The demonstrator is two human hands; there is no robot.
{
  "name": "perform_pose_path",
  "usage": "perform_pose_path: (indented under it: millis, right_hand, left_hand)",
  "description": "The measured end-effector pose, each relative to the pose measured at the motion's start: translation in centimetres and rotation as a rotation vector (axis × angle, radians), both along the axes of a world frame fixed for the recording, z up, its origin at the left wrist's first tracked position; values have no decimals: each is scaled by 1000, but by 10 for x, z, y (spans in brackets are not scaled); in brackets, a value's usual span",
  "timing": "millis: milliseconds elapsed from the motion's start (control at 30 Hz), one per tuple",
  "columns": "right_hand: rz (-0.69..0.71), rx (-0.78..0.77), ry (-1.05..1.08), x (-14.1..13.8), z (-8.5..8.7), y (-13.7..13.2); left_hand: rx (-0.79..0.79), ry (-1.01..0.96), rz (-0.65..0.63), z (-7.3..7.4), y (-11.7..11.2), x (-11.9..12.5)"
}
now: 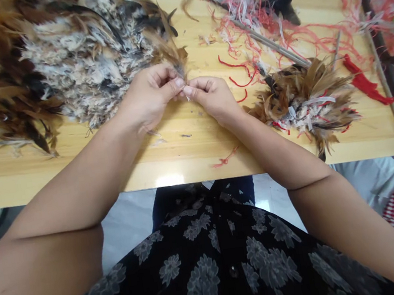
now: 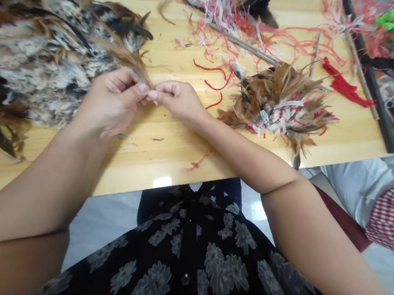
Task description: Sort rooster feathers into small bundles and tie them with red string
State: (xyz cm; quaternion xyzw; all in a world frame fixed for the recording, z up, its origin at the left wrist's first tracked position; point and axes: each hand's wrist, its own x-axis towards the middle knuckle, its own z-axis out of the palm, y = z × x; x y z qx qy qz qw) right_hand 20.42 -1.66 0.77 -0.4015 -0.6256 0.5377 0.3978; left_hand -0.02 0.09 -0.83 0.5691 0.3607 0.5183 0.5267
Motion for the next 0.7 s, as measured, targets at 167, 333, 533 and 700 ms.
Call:
perform_pose_path:
  millis: [167,333,533,700]
  right_hand:
    - [73,-27,66,3,3,14]
    - [138,-91,56,-6,3,31]
    - [157,-48,49,-13,-5,29]
    - [120,-17,5,-13,-4,26]
  left_hand:
    - [0,21,40,-12,12,-11]
    - [-24,121,78,-4,1,-18]
    - [-71,101,106,1,-8,-19]
    - [-67,113,92,11,-13,-14]
